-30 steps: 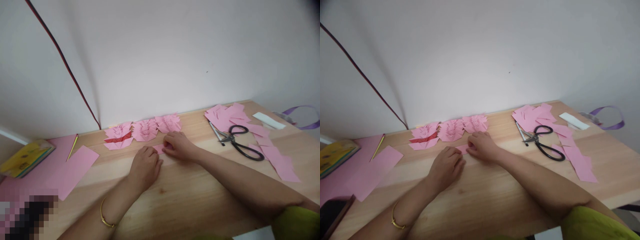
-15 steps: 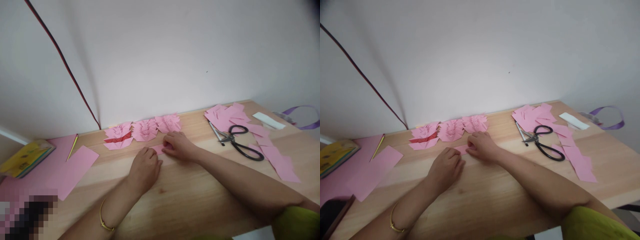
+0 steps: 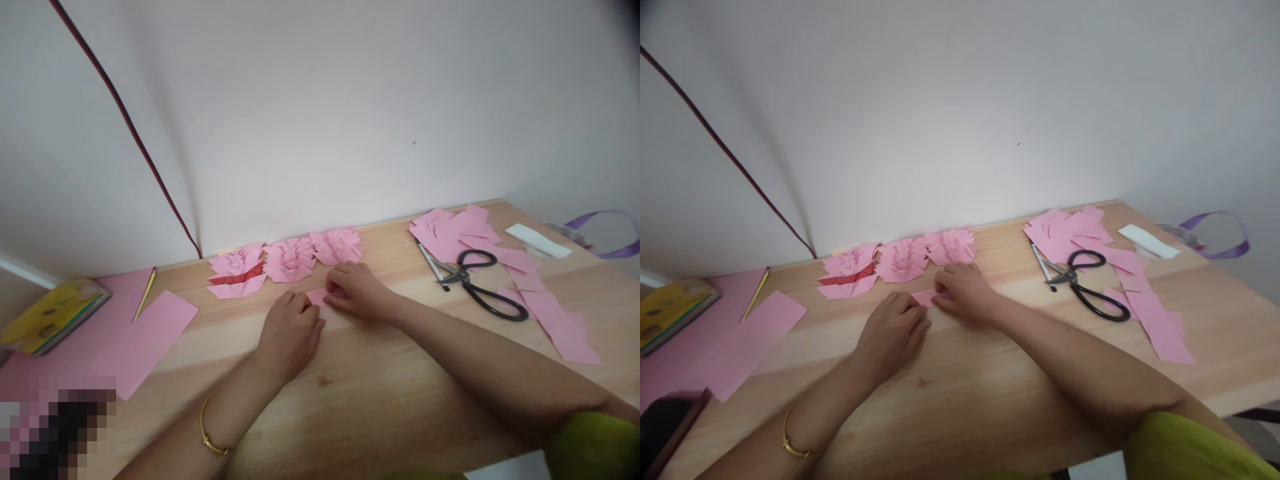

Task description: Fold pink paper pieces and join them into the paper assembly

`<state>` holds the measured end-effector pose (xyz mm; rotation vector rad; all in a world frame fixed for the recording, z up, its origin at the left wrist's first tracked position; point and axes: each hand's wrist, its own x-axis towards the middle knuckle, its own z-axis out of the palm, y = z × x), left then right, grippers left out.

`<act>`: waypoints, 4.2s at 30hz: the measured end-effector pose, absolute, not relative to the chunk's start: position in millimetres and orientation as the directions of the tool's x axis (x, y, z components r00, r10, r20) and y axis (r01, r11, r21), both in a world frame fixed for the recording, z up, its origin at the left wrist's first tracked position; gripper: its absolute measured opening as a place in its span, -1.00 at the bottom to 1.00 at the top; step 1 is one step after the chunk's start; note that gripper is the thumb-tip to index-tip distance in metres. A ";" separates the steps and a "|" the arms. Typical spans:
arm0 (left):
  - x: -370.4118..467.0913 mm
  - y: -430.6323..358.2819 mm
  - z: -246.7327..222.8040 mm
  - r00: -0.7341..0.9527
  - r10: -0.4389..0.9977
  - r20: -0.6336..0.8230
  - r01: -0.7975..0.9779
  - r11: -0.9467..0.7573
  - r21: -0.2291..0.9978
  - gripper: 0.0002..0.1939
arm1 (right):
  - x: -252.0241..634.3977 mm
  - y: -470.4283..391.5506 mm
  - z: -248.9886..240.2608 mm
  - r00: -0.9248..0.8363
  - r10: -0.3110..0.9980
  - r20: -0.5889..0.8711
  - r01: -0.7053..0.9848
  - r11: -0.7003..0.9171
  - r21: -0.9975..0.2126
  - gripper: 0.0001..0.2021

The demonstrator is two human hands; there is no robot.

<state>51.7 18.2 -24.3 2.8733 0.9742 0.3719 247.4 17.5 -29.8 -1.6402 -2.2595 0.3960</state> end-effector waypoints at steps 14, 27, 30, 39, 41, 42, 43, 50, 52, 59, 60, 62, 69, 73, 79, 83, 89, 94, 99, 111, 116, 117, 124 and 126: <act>51.9 17.0 -26.8 0.763 0.582 0.281 0.569 -0.811 0.135 -0.73 | 245.0 17.7 -33.0 -0.463 0.871 0.164 0.763 0.486 -0.427 -0.85; 50.0 17.3 -32.4 0.724 0.649 0.231 0.625 -0.760 0.178 -0.75 | 244.6 15.4 -35.1 -0.390 0.912 0.125 0.801 0.404 -0.442 -0.60; 49.6 18.9 -31.2 0.711 0.664 0.231 0.632 -0.748 0.203 -0.80 | 244.0 14.5 -32.7 -0.378 0.922 0.082 0.819 0.375 -0.435 -0.66; 47.1 24.7 -28.2 0.656 0.727 0.203 0.673 -0.685 0.279 -0.74 | 241.5 11.8 -25.1 -0.357 0.934 0.017 0.828 0.325 -0.457 -0.77; 46.4 25.8 -29.2 0.648 0.739 0.186 0.685 -0.672 0.280 -0.76 | 241.8 11.9 -26.8 -0.354 0.935 0.036 0.820 0.329 -0.469 -0.75; 46.0 26.4 -29.6 0.641 0.746 0.181 0.693 -0.663 0.283 -0.76 | 242.1 12.0 -27.9 -0.355 0.934 0.047 0.814 0.334 -0.475 -0.74; 45.6 27.0 -29.7 0.631 0.755 0.178 0.701 -0.654 0.286 -0.76 | 242.4 12.3 -28.9 -0.359 0.932 0.055 0.809 0.340 -0.479 -0.72; 45.1 29.8 -26.1 0.576 0.802 0.157 0.729 -0.591 0.344 -0.81 | 242.0 12.8 -27.1 -0.352 0.935 0.037 0.811 0.325 -0.487 -0.73; 45.9 29.9 -26.1 0.581 0.799 0.156 0.720 -0.594 0.358 -0.80 | 241.0 12.3 -25.5 -0.348 0.937 0.032 0.811 0.318 -0.490 -0.73; 47.4 29.7 -29.5 0.569 0.801 0.187 0.648 -0.576 0.498 -0.85 | 241.4 13.1 -25.7 -0.366 0.927 0.083 0.784 0.355 -0.510 -0.77; 47.2 29.8 -29.3 0.545 0.819 0.180 0.633 -0.543 0.551 -0.86 | 241.9 13.5 -25.7 -0.369 0.926 0.080 0.778 0.355 -0.518 -0.81; 46.5 30.1 -28.6 0.491 0.854 0.170 0.590 -0.470 0.657 -0.80 | 242.9 14.1 -25.2 -0.380 0.922 0.070 0.759 0.355 -0.546 -0.86; 43.8 31.6 -29.4 0.535 0.825 0.183 0.478 -0.474 0.739 -0.88 | 244.9 14.8 -27.5 -0.502 0.855 0.133 0.633 0.468 -0.616 -0.78; 43.1 33.0 -29.1 0.522 0.838 0.158 0.461 -0.434 0.774 -0.87 | 247.6 16.9 -32.2 -0.521 0.841 0.144 0.571 0.469 -0.674 -0.75; 42.8 34.4 -24.4 0.343 0.924 0.169 0.442 -0.317 0.839 -0.86 | 252.5 19.8 -26.8 -0.485 0.870 0.094 0.537 0.380 -0.753 -0.72; 41.2 33.1 -24.3 0.257 0.941 0.221 0.413 -0.314 0.855 -0.85 | 254.3 20.4 -22.7 -0.450 0.890 0.081 0.471 0.313 -0.825 -0.72; 39.2 36.3 -26.2 0.173 0.969 0.178 0.196 -0.211 0.958 -0.73 | 255.1 21.6 -22.5 -0.402 0.913 0.069 0.377 0.234 -0.896 -0.67; 46.1 31.1 -26.5 0.256 0.967 -0.018 -0.002 0.019 1.000 -0.64 | 245.9 18.7 -21.9 -0.254 0.961 0.112 0.203 0.166 -0.965 -0.66; 53.7 19.3 -32.9 0.373 0.922 -0.099 -0.040 0.123 0.992 -0.80 | 233.8 11.5 -21.4 -0.306 0.938 0.165 0.132 0.213 -0.968 -0.72; 53.7 23.6 -30.6 0.393 0.909 -0.143 -0.188 0.232 0.954 -0.83 | 233.0 11.3 -23.6 -0.301 0.933 0.195 0.158 0.250 -0.955 -0.78; 54.4 22.6 -30.5 0.454 0.872 -0.184 -0.253 0.324 0.912 -0.82 | 232.1 9.7 -22.3 -0.305 0.922 0.237 0.186 0.302 -0.935 -0.78; 54.6 22.4 -30.6 0.461 0.865 -0.197 -0.264 0.346 0.900 -0.81 | 232.1 9.4 -22.5 -0.301 0.919 0.253 0.199 0.320 -0.926 -0.79; 56.7 19.5 -30.5 0.449 0.857 -0.253 -0.316 0.417 0.852 -0.77 | 233.6 9.7 -23.4 -0.171 0.789 0.590 0.469 0.592 -0.655 -0.89; 57.1 18.7 -31.0 0.447 0.861 -0.241 -0.324 0.407 0.854 -0.77 | 233.3 9.4 -22.4 -0.172 0.768 0.617 0.511 0.606 -0.610 -0.90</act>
